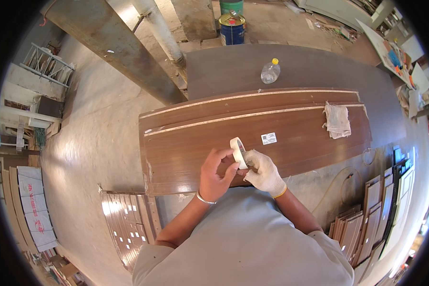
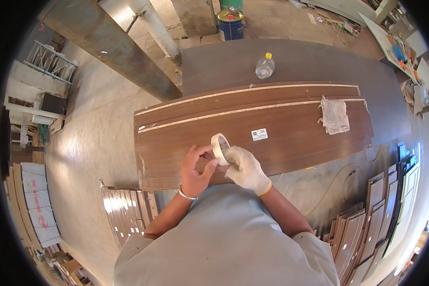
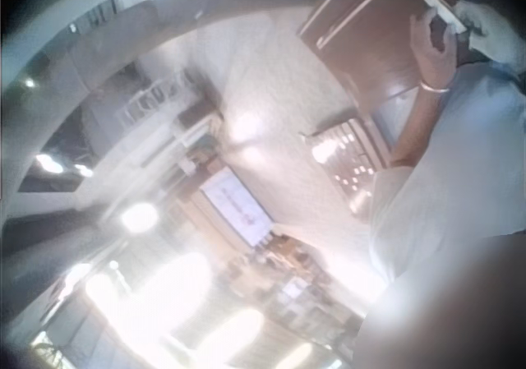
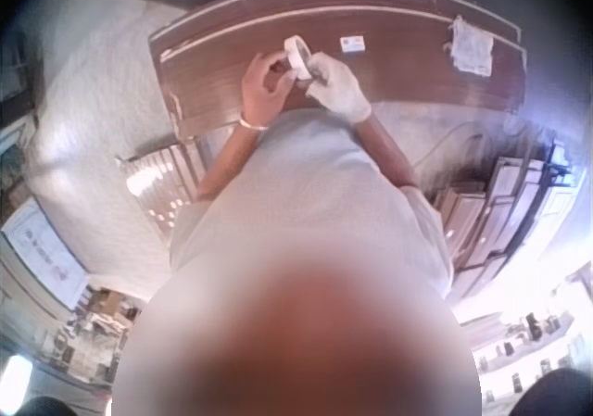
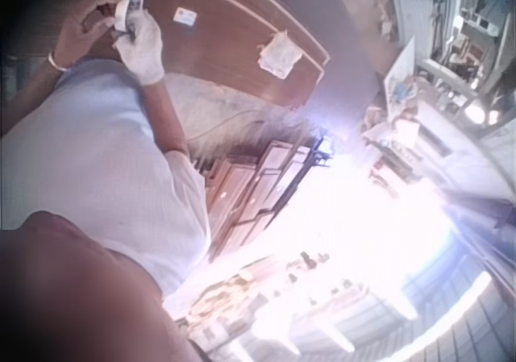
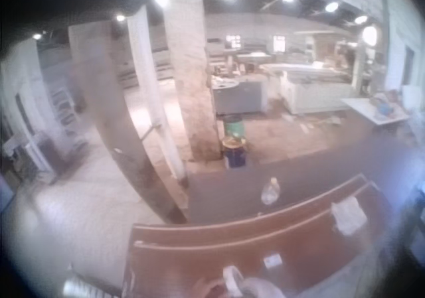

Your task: The person sprays a liquid onto a brown wooden panel, wipes it with a cloth, and applies masking tape along the edges. The person repeats this process on multiple panels, handling each one individually and placing them on a workbench.

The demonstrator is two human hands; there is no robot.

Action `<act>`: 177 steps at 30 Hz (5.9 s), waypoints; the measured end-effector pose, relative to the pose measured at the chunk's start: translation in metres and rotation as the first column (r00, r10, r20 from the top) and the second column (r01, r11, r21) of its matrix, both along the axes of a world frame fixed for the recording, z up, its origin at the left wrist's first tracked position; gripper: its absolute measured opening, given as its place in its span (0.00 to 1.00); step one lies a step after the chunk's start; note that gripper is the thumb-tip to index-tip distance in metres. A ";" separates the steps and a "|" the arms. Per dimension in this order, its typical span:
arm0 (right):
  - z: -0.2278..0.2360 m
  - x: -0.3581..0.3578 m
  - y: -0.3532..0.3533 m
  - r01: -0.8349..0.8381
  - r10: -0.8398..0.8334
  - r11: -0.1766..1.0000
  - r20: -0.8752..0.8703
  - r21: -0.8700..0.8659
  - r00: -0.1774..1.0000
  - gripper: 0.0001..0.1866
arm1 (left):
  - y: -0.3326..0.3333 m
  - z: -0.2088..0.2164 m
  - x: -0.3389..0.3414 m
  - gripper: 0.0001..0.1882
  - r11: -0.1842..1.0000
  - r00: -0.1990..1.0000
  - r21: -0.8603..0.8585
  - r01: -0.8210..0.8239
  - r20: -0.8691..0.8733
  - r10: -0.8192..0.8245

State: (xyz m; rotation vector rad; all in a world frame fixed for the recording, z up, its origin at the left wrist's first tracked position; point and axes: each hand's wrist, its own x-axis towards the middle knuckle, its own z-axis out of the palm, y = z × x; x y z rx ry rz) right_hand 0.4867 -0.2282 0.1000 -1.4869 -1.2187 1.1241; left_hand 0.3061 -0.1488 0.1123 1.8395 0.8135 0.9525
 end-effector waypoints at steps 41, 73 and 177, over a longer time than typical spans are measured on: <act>0.027 -0.004 -0.012 0.186 -0.196 0.965 -0.035 -0.187 0.980 0.09 | 0.011 0.008 0.007 0.11 0.904 0.985 -0.402 0.144 0.143 -0.094; -0.022 -0.004 -0.152 0.635 -0.755 0.640 -0.199 -0.432 0.625 0.15 | -0.058 -0.030 0.120 0.05 0.698 0.700 0.090 0.711 -0.187 -0.689; -0.031 0.385 -0.360 0.654 -0.858 0.082 0.280 -0.752 0.430 0.08 | -0.177 -0.149 0.820 0.10 -0.084 -0.072 -0.016 0.996 -0.694 -0.716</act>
